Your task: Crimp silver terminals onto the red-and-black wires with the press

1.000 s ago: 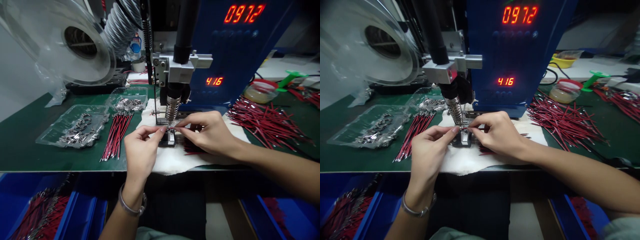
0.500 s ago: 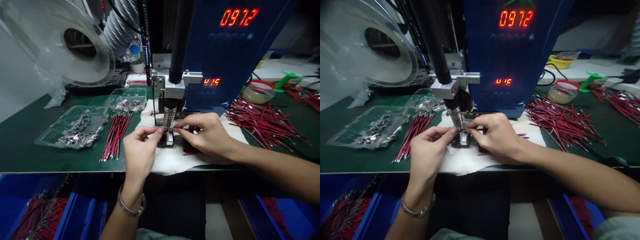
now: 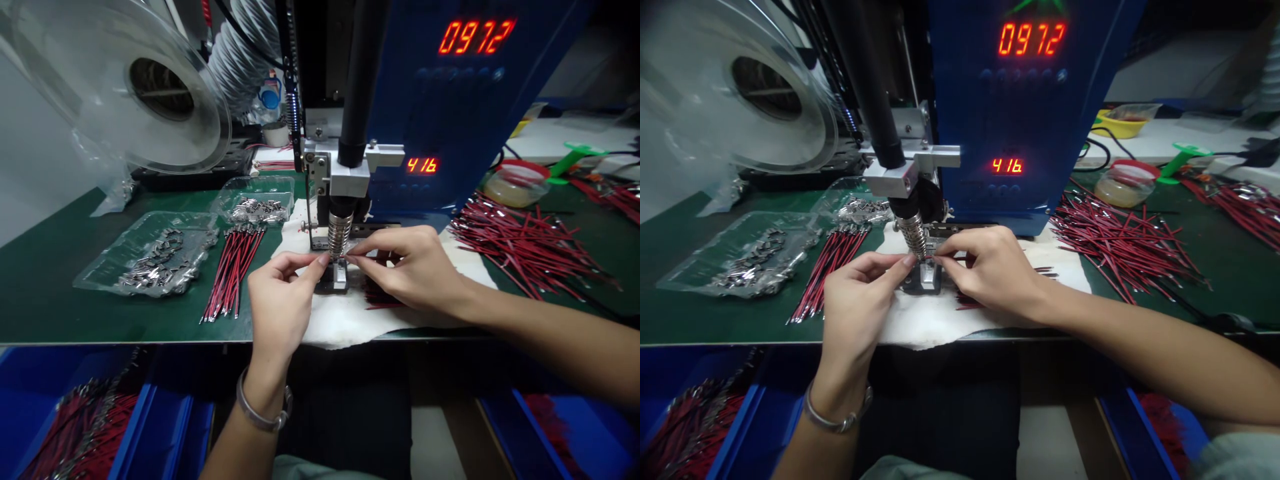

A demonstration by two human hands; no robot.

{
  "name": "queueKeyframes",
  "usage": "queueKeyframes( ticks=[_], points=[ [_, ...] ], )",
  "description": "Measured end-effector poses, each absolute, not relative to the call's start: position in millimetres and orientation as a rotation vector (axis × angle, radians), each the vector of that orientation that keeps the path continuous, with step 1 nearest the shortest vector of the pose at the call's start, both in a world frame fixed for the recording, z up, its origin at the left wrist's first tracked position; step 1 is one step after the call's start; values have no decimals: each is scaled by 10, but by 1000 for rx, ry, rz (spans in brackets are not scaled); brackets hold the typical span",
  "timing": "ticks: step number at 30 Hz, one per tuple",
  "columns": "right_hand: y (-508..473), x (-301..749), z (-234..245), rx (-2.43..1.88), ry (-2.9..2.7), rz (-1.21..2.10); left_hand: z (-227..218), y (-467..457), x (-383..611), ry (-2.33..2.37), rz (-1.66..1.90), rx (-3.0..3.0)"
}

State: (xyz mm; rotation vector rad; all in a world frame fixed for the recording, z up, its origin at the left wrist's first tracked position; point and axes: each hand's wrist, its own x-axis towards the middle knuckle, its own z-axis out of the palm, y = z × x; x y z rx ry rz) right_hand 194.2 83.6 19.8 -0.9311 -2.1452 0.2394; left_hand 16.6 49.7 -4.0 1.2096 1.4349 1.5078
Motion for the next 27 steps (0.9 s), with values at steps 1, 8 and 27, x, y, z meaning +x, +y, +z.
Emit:
queueKeyframes(
  ticks=[1,8,27],
  points=[
    [835,1941,198,-933,-2144,241,-38,496,167,1437,1507,1210],
    [831,1940,202,-934,-2145,248,-37,494,165,1456,1499,1222],
    [843,1947,182,-918,-2176,207,-27,490,174,1433,1509,1232]
  ],
)
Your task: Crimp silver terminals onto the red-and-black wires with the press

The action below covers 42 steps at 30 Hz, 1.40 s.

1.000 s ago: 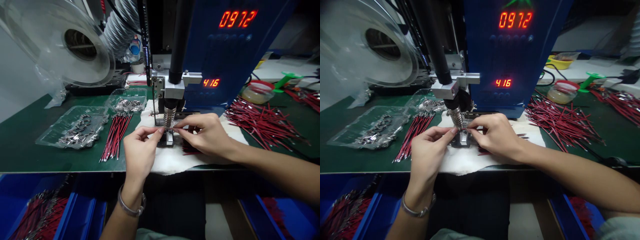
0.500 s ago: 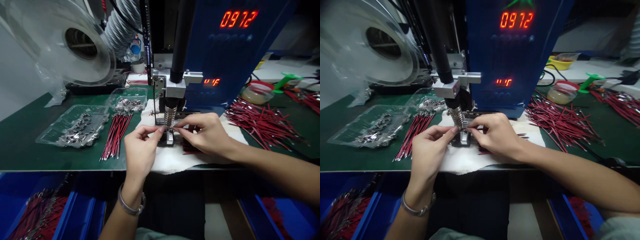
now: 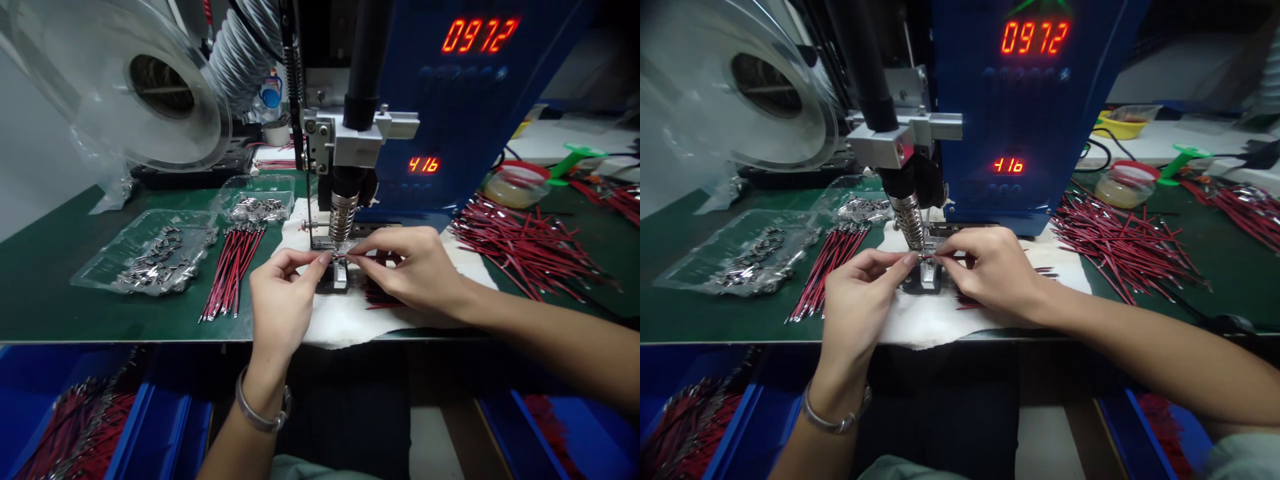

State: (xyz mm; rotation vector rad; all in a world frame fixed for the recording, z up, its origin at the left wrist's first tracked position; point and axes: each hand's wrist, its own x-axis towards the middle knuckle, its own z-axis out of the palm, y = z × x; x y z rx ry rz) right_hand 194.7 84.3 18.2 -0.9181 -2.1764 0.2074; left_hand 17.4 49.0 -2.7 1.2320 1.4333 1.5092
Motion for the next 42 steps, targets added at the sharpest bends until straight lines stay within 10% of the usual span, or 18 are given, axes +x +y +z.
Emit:
queueKeyframes(
  ticks=[42],
  points=[
    [970,2065,209,-647,-2474,88,-3,463,168,1407,1494,1202]
  ],
)
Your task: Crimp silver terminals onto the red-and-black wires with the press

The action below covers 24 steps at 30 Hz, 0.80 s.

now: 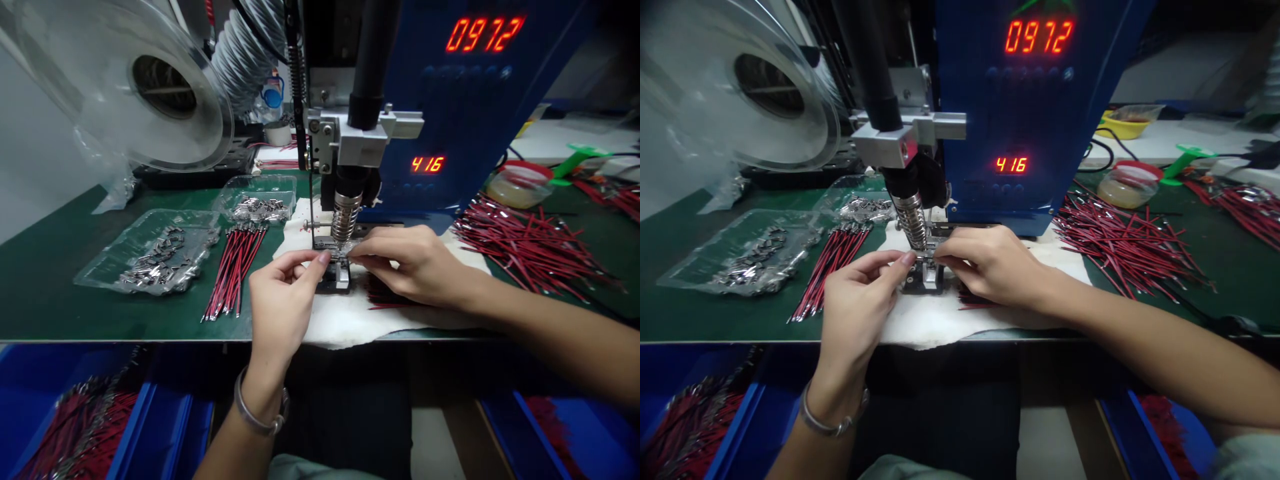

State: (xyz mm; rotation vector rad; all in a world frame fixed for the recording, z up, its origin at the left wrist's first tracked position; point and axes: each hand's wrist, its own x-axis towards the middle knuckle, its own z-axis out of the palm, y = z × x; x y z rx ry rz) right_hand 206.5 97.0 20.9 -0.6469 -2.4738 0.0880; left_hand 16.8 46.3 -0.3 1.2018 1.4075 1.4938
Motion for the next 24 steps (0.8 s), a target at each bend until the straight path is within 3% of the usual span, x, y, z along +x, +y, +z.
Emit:
queueKeyframes(
  ticks=[24],
  points=[
    [972,2085,248,-691,-2522,158,-32,438,159,1444,1473,1205]
  ],
)
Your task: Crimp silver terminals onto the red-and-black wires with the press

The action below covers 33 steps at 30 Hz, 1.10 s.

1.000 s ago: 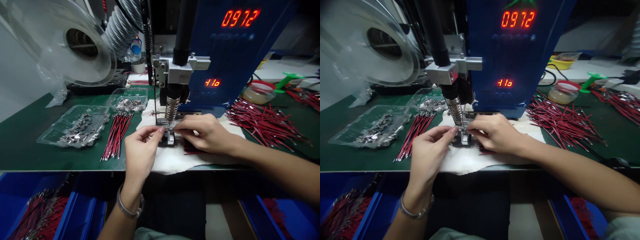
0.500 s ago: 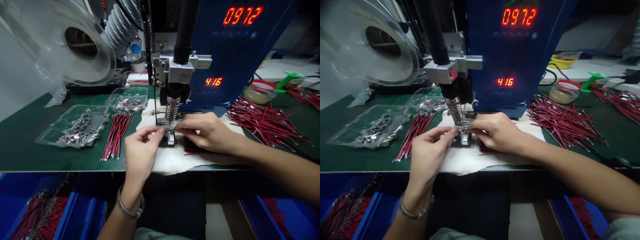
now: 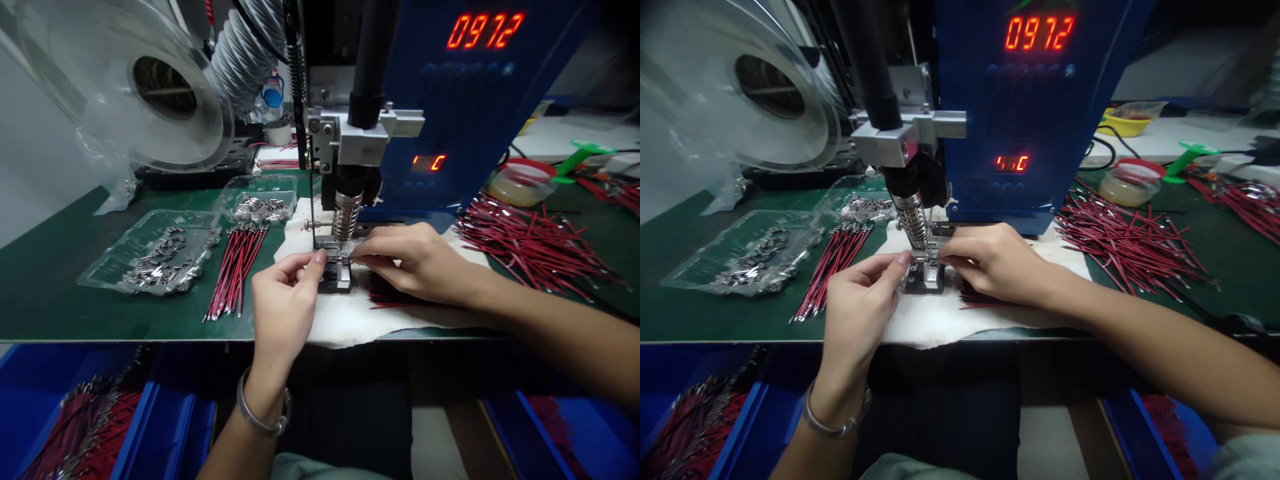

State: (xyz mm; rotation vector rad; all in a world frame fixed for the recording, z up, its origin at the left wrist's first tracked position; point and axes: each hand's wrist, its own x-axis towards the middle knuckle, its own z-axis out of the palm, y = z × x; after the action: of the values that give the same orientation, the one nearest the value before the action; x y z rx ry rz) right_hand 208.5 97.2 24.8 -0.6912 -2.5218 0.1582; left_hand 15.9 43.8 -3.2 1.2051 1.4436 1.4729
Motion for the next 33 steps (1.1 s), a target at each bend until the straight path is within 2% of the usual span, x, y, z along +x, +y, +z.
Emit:
queueKeyframes(
  ticks=[33],
  points=[
    [965,2079,244,-684,-2505,140,-26,422,150,1484,1461,1265]
  ],
)
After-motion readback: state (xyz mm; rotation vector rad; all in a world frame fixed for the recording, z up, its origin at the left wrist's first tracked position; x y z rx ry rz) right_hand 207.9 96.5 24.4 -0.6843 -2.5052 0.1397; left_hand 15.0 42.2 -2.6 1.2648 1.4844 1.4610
